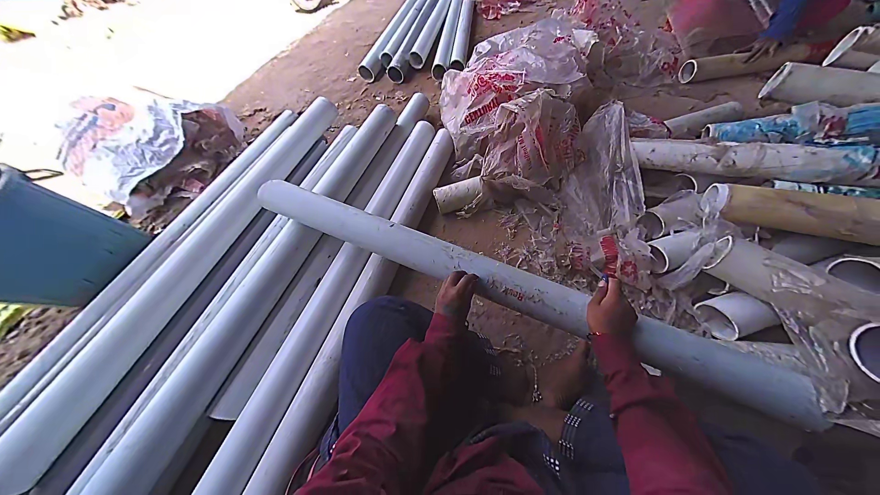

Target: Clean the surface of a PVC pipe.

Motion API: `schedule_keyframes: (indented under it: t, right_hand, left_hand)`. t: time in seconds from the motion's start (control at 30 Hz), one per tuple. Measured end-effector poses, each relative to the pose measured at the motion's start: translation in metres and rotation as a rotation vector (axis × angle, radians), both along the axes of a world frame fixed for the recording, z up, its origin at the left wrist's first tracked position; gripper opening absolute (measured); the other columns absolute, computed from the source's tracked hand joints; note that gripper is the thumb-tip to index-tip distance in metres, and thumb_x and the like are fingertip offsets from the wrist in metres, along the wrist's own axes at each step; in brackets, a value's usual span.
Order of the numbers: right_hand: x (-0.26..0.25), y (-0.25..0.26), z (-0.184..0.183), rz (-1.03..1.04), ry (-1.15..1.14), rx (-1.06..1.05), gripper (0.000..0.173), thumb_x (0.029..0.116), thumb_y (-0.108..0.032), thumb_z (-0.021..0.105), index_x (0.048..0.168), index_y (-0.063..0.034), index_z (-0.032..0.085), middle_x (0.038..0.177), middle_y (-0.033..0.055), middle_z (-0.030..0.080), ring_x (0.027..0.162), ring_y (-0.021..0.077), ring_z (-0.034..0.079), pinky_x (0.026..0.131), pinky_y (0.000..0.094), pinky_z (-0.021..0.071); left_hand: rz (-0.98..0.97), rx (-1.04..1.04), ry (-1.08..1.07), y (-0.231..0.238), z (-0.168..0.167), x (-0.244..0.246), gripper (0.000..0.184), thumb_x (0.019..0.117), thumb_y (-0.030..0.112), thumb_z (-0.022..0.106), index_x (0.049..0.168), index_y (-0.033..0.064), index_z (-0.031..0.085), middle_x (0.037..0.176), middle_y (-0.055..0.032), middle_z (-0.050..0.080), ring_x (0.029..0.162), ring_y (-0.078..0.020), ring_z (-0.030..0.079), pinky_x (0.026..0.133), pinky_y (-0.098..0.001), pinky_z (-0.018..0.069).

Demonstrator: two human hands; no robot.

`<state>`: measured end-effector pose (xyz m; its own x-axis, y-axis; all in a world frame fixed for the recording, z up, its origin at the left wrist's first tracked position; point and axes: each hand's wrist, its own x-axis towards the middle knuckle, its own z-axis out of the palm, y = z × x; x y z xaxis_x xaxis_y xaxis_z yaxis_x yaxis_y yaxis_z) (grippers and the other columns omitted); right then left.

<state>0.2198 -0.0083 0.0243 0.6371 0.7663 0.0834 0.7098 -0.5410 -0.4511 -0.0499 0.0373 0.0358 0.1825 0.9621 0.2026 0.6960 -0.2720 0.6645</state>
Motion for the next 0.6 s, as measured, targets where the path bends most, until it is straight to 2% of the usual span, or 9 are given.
schedule_keyframes:
  t: [0.07,0.13,0.33,0.43,0.5,0.6]
  right_hand:
    - [0.0,0.0,-0.001,0.008,-0.024,0.026,0.039,0.1096,-0.014,0.04,0.133,0.0092,0.06,0.111,0.0332,0.071,0.099,0.0516,0.071,0.083,0.065,0.0524]
    - [0.0,0.0,-0.001,0.007,-0.022,0.027,0.039,0.1096,-0.014,0.04,0.134,0.0093,0.059,0.112,0.033,0.071,0.1,0.0513,0.071,0.084,0.0648,0.0524]
    - [0.0,0.0,0.0,0.003,-0.023,0.011,0.04,0.11,-0.015,0.039,0.135,0.0088,0.059,0.112,0.0327,0.071,0.1,0.0513,0.071,0.084,0.0644,0.0522]
    - [0.001,0.0,0.0,0.009,-0.012,0.002,0.04,0.1107,-0.016,0.038,0.136,0.0086,0.058,0.111,0.0333,0.071,0.101,0.0514,0.071,0.085,0.0644,0.0519]
    - [0.002,-0.001,0.0,0.017,-0.005,-0.001,0.04,0.1105,-0.015,0.038,0.136,0.0087,0.058,0.111,0.0335,0.071,0.101,0.0516,0.07,0.085,0.0642,0.0519]
    - [0.002,0.001,0.001,0.015,-0.001,-0.014,0.04,0.1106,-0.016,0.038,0.136,0.0081,0.058,0.111,0.0332,0.071,0.101,0.0517,0.07,0.085,0.064,0.0521]
  left_hand:
    - [-0.017,0.112,0.012,0.001,-0.009,-0.002,0.019,0.0986,0.005,0.061,0.105,-0.0053,0.076,0.111,-0.0279,0.072,0.107,-0.0433,0.07,0.096,-0.0504,0.055]
    - [-0.034,0.185,0.03,0.002,-0.016,-0.003,0.019,0.0984,0.003,0.06,0.104,-0.0056,0.076,0.108,-0.0265,0.073,0.104,-0.0428,0.071,0.094,-0.051,0.0565]
    - [-0.026,0.216,0.037,0.004,-0.025,-0.003,0.018,0.0982,-0.001,0.057,0.102,-0.0092,0.073,0.106,-0.0278,0.073,0.102,-0.0442,0.072,0.092,-0.0517,0.0569]
    - [-0.016,0.072,-0.001,0.0,-0.018,-0.007,0.022,0.1003,0.002,0.056,0.111,-0.0131,0.069,0.113,-0.031,0.07,0.109,-0.0449,0.069,0.099,-0.0519,0.0533]
    - [-0.015,0.028,-0.009,-0.002,-0.014,-0.009,0.028,0.1001,0.006,0.06,0.119,-0.0129,0.067,0.113,-0.0309,0.07,0.108,-0.0443,0.069,0.099,-0.051,0.0533]
    - [-0.038,0.076,-0.024,-0.001,-0.016,-0.01,0.028,0.0982,0.008,0.063,0.119,-0.0097,0.07,0.114,-0.03,0.07,0.106,-0.0434,0.07,0.097,-0.0498,0.0549]
